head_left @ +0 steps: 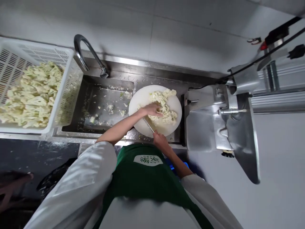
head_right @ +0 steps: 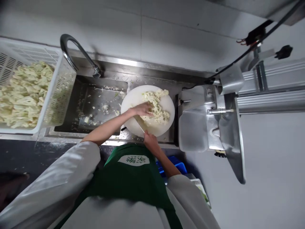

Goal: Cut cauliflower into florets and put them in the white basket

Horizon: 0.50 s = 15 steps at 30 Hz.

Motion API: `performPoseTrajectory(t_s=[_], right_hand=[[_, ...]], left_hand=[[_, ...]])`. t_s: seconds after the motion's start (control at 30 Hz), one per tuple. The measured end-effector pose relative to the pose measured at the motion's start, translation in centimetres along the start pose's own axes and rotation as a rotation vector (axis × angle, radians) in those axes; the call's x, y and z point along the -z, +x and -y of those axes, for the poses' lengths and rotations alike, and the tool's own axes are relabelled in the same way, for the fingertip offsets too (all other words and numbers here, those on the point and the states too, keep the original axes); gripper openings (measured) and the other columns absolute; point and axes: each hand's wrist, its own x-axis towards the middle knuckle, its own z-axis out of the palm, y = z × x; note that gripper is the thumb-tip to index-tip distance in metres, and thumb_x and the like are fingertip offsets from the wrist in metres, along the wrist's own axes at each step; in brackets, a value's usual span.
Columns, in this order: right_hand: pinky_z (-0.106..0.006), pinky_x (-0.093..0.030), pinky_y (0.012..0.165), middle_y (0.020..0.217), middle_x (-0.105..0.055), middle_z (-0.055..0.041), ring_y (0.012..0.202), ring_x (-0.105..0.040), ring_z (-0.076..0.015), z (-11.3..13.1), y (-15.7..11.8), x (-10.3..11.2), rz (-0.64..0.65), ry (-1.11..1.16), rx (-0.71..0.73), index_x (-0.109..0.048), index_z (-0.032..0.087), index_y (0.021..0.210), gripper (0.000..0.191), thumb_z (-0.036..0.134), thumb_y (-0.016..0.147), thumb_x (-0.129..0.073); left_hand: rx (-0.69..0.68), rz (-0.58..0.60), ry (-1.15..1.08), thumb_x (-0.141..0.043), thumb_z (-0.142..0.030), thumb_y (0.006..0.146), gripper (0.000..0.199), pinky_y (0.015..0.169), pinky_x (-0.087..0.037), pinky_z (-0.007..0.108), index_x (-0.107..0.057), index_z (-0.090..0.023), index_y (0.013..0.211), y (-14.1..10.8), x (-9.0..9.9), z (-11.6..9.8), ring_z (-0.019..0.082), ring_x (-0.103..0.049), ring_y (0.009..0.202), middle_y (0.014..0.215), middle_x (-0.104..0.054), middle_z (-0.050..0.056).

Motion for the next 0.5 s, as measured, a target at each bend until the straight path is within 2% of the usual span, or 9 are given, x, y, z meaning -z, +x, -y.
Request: performPoseTrajectory(t_s=[0.07, 0.1, 0.13, 0.2, 0.27, 0.37, 0.43, 0.5], right_hand=[[-0.038, -0.053, 0.086, 0.103, -0.075, -0.0171, 0.098, -0.074, -0.0287, -0.4, 0.0, -0.2, -0.025, 0.032, 0.005, -0.052, 0.012, 0.136, 0.039, 0.026, 0.107, -0.029], [-0.037, -0.053, 0.086, 0.102, -0.076, -0.0168, 0.097, -0.074, -0.0284, -0.6, 0.1, -0.3, -0.035, 0.046, 0.01, -0.052, 0.013, 0.136, 0.038, 0.025, 0.107, -0.03], [-0.037, -0.053, 0.086, 0.103, -0.076, -0.0167, 0.097, -0.074, -0.0283, -0.8, 0.1, -0.4, -0.038, 0.058, 0.018, -0.052, 0.013, 0.135, 0.038, 0.025, 0.107, -0.03], [-0.037, -0.053, 0.086, 0.104, -0.076, -0.017, 0.098, -0.073, -0.0287, -1.2, 0.4, -0.4, -0.039, 0.081, 0.03, -0.053, 0.013, 0.135, 0.038, 0.025, 0.107, -0.03], [-0.036, -0.052, 0.087, 0.106, -0.076, -0.0166, 0.1, -0.073, -0.0284, -1.9, 0.7, -0.2, -0.029, 0.127, 0.032, -0.055, 0.015, 0.133, 0.038, 0.028, 0.108, -0.03], [-0.032, -0.049, 0.086, 0.106, -0.076, -0.0153, 0.102, -0.072, -0.0271, -3.5, 1.1, 0.4, -0.035, 0.223, -0.003, -0.06, 0.016, 0.126, 0.038, 0.034, 0.109, -0.031], [-0.031, -0.048, 0.086, 0.106, -0.075, -0.0157, 0.103, -0.072, -0.027, -4.6, 1.3, 0.7, -0.07, 0.25, -0.061, -0.061, 0.015, 0.122, 0.039, 0.036, 0.109, -0.03], [-0.031, -0.047, 0.086, 0.107, -0.075, -0.017, 0.105, -0.071, -0.0273, -5.4, 1.5, 0.9, -0.098, 0.237, -0.12, -0.061, 0.013, 0.121, 0.039, 0.035, 0.109, -0.031]], left_hand=[[0.047, 0.194, 0.104, -0.091, -0.032, 0.06, 0.062, 0.089, -0.058, 0.052, -0.07, -0.019, 0.118, 0.1, -3.1, -0.5, 0.041, -0.066, 0.116, 0.134, -0.066, 0.018], [0.069, 0.274, 0.134, -0.09, -0.031, 0.061, 0.068, 0.092, -0.057, 0.055, -0.067, -0.019, 0.124, -0.2, -3.6, -0.4, 0.044, -0.062, 0.122, 0.141, -0.061, 0.02], [0.072, 0.308, 0.136, -0.089, -0.029, 0.063, 0.07, 0.094, -0.056, 0.056, -0.065, -0.019, 0.128, -0.5, -3.4, -0.1, 0.044, -0.06, 0.125, 0.144, -0.059, 0.021], [0.025, 0.311, 0.058, -0.084, -0.028, 0.068, 0.067, 0.097, -0.055, 0.053, -0.062, -0.02, 0.131, -1.1, -1.4, 0.3, 0.04, -0.062, 0.123, 0.14, -0.06, 0.019], [-0.04, 0.234, -0.072, -0.08, -0.028, 0.072, 0.061, 0.098, -0.055, 0.048, -0.06, -0.02, 0.129, -1.7, 2.0, 0.1, 0.034, -0.065, 0.115, 0.13, -0.065, 0.013], [-0.06, -0.009, -0.148, -0.077, -0.029, 0.075, 0.056, 0.098, -0.055, 0.043, -0.058, -0.022, 0.127, -4.1, 6.1, -0.7, 0.027, -0.064, 0.109, 0.119, -0.064, 0.007], [-0.026, -0.137, -0.094, -0.08, -0.028, 0.074, 0.057, 0.1, -0.055, 0.044, -0.06, -0.025, 0.126, -6.6, 6.6, -0.9, 0.027, -0.062, 0.111, 0.121, -0.059, 0.006], [0.018, -0.174, -0.043, -0.084, -0.027, 0.072, 0.058, 0.098, -0.057, 0.046, -0.062, -0.029, 0.125, -9.2, 5.0, -0.4, 0.027, -0.061, 0.111, 0.124, -0.054, 0.007]])
